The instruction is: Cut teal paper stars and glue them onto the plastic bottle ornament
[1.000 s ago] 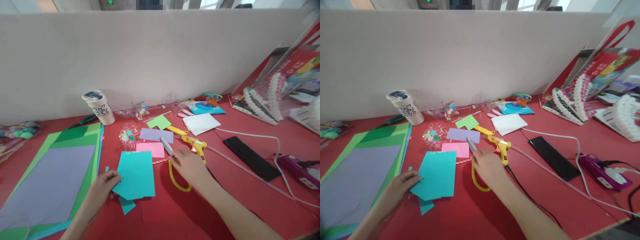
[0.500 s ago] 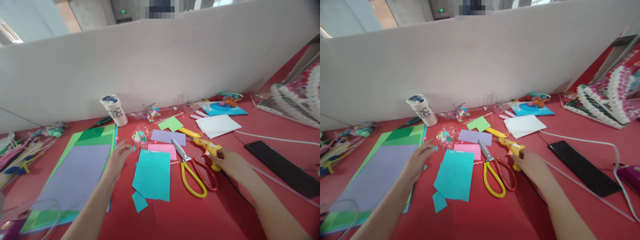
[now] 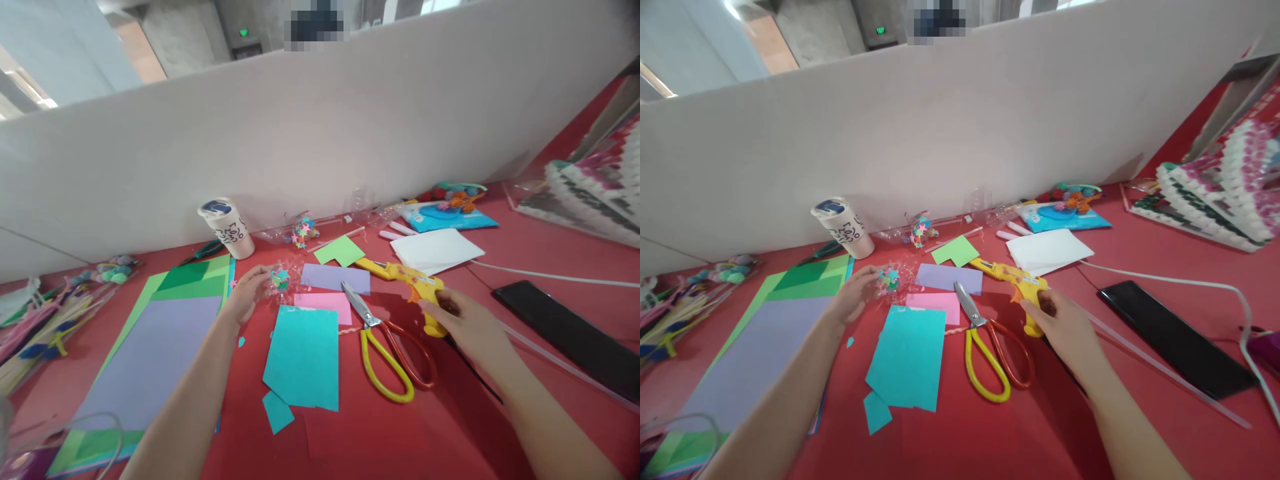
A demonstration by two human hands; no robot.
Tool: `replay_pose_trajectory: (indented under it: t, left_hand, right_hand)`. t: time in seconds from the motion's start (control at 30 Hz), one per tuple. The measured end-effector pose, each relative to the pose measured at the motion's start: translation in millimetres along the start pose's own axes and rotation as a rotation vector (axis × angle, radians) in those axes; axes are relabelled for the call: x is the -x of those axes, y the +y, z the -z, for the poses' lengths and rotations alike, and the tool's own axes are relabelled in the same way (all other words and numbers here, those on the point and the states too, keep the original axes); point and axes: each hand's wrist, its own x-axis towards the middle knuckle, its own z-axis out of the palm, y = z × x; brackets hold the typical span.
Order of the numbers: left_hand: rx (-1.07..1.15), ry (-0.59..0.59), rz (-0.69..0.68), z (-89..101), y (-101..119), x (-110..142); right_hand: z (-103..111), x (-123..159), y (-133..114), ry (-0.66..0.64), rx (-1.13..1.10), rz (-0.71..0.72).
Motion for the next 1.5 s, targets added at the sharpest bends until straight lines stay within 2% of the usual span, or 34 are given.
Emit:
replay_pose_trajectory:
  t: [0.13,0.23,0.33,0.4,0.53,0.63,0.77,0.9,1.07,1.17,1.27,1.37,1.5]
  left_hand:
    - [0.040,0.050,-0.021,0.8,4.5,-8.1]
    - [0.126,0.095,-0.070,3.5,18.4,-9.5]
    - [0.210,0.064,-0.086,3.5,34.0,4.5]
    - [0.236,0.007,-0.048,-0.6,36.1,22.6]
    - [0.231,-0.141,0.130,-16.1,12.8,61.9]
    - [0.252,-0.187,0.180,-25.1,-12.4,80.1]
    - [0.260,-0.172,0.176,-25.1,-29.1,92.5]
    - [0.252,-0.145,0.156,-18.6,-27.3,102.9]
    - [0.253,-0.041,0.129,-14.3,-29.6,103.3]
    - [0.259,0.013,0.101,-13.3,-36.8,95.1]
    - [0.261,0.065,0.073,-12.5,-41.3,88.0]
    - [0.261,0.095,0.059,-11.8,-39.7,87.0]
    - [0.267,0.113,0.066,-11.0,-35.4,91.7]
  right_hand:
    - [-1.0,1.1,-3.3,-0.011,-0.036,-0.054]
    - [-0.5,3.3,-4.9,-0.005,-0.106,-0.091]
    - [-0.9,6.9,-6.9,-0.044,-0.253,-0.143]
    - [-1.8,10.1,-10.6,-0.089,-0.365,-0.177]
    - [-5.5,18.5,-25.8,-0.201,-0.527,-0.217]
    - [-10.7,25.6,-38.9,-0.338,-0.589,-0.225]
    - [-19.9,32.0,-49.4,-0.423,-0.615,-0.226]
    - [-27.4,37.0,-56.0,-0.501,-0.639,-0.232]
    - [-34.9,47.4,-73.3,-0.617,-0.655,-0.195]
    - [-40.6,47.9,-79.7,-0.551,-0.606,-0.155]
    - [-43.9,37.4,-74.8,-0.393,-0.479,-0.101]
    - [-41.8,21.5,-61.6,-0.259,-0.225,-0.060]
    - [-30.5,8.0,-43.6,-0.186,0.199,-0.038]
